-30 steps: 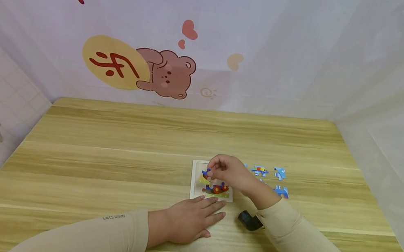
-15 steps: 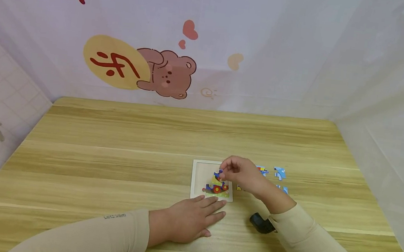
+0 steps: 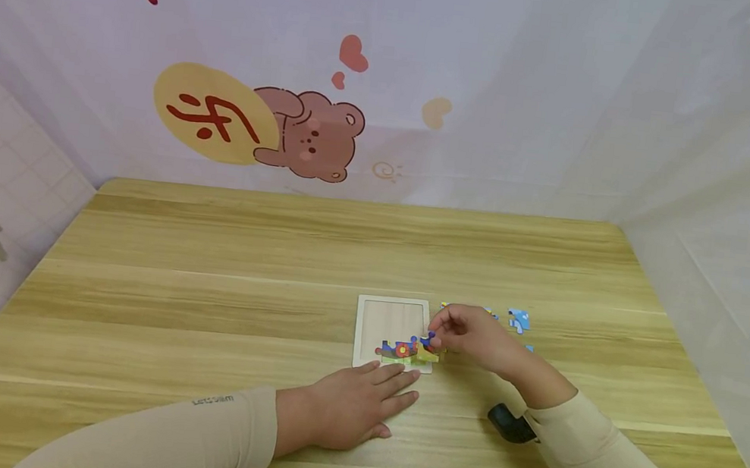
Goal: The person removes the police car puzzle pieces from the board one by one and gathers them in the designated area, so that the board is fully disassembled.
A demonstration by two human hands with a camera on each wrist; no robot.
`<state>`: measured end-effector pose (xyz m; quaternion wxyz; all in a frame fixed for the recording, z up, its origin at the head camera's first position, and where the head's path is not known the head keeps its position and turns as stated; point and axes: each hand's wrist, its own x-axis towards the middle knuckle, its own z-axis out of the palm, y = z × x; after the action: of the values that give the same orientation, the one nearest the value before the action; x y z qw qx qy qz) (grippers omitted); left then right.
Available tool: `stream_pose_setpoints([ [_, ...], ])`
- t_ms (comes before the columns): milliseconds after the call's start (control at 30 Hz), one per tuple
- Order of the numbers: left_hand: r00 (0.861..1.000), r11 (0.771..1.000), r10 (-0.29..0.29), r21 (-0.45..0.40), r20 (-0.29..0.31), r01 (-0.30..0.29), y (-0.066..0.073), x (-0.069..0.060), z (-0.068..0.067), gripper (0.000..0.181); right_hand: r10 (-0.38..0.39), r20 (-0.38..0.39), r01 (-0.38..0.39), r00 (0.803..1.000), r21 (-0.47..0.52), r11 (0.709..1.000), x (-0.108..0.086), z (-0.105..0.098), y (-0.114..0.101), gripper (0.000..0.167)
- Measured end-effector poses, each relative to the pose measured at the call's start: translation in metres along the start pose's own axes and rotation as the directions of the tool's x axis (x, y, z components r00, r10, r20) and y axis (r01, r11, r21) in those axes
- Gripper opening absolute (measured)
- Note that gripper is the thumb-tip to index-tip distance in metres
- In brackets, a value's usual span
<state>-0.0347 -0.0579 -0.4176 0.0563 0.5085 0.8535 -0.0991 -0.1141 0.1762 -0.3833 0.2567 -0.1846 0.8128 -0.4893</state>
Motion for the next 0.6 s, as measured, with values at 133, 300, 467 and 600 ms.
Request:
stream_pose_setpoints([
  [133,1.0,1.0,-0.001,0.006,0.0,0.001,0.0,0.0,0.0,0.056,0.003,0.003,-0.003,1.0,-0.035,0.999,-0.005,-0.003,0.004,0.012],
  [300,1.0,1.0,-0.001,0.011,0.002,0.001,0.0,0.0,0.0,0.056,0.012,-0.003,-0.012,1.0,-0.08,0.997,-0.009,-0.004,0.009,0.011],
  [467,1.0,1.0,0.001,-0.015,0.004,-0.001,0.0,-0.001,0.0,0.056,0.008,0.0,-0.008,1.0,-0.14,0.99,-0.012,-0.004,0.014,0.007],
  [600,1.0,1.0,0.003,-0.025,0.005,-0.003,0.0,-0.001,0.001,0.056,0.006,0.011,-0.005,1.0,-0.167,0.986,-0.015,-0.005,0.018,0.006],
])
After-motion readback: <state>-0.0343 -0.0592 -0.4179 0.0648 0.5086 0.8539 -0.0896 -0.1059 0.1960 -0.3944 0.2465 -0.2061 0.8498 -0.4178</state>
